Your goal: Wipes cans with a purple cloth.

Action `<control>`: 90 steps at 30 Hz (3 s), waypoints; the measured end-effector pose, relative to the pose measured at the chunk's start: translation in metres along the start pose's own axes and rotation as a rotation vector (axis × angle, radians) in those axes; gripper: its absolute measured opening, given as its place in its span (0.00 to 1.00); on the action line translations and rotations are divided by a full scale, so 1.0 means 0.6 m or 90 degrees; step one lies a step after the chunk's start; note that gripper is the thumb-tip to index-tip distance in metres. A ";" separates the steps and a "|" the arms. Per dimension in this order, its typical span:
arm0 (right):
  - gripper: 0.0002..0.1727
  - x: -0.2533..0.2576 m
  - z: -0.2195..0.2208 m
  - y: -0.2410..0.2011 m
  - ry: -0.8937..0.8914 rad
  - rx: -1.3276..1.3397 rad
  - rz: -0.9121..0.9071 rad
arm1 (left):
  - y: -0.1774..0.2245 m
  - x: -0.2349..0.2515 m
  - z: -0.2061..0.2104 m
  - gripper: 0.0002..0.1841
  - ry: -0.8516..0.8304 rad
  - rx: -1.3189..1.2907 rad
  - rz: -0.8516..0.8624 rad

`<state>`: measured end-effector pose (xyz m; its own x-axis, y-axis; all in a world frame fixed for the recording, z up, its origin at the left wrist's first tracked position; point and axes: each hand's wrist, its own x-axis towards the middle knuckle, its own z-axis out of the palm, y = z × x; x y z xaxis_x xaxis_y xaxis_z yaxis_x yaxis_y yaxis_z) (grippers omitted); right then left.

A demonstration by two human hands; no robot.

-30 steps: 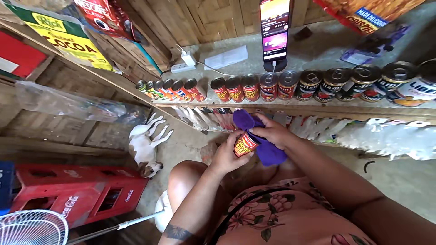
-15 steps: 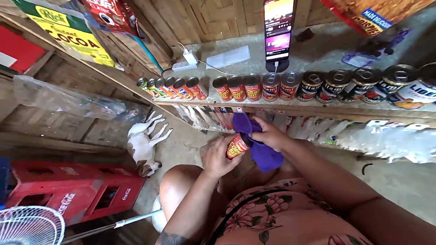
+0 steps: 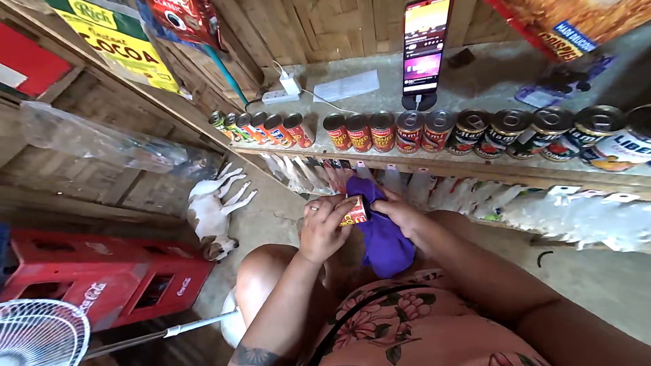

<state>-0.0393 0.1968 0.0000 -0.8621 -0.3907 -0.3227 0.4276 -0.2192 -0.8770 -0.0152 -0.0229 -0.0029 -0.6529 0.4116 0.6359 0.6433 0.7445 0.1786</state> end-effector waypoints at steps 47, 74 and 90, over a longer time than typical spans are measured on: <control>0.31 -0.001 -0.048 -0.038 0.037 -0.032 -0.076 | 0.000 0.042 -0.009 0.39 -0.190 -0.416 -0.250; 0.30 0.001 -0.011 -0.010 0.022 -0.029 -0.073 | 0.018 0.019 0.014 0.29 -0.093 0.012 -0.086; 0.33 0.010 -0.030 -0.016 0.005 -0.148 -0.072 | 0.024 0.035 0.002 0.36 -0.282 -0.117 -0.159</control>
<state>-0.0532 0.2126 0.0000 -0.9030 -0.3688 -0.2205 0.2557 -0.0487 -0.9655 -0.0203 -0.0030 0.0124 -0.8756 0.4454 0.1867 0.4801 0.7606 0.4371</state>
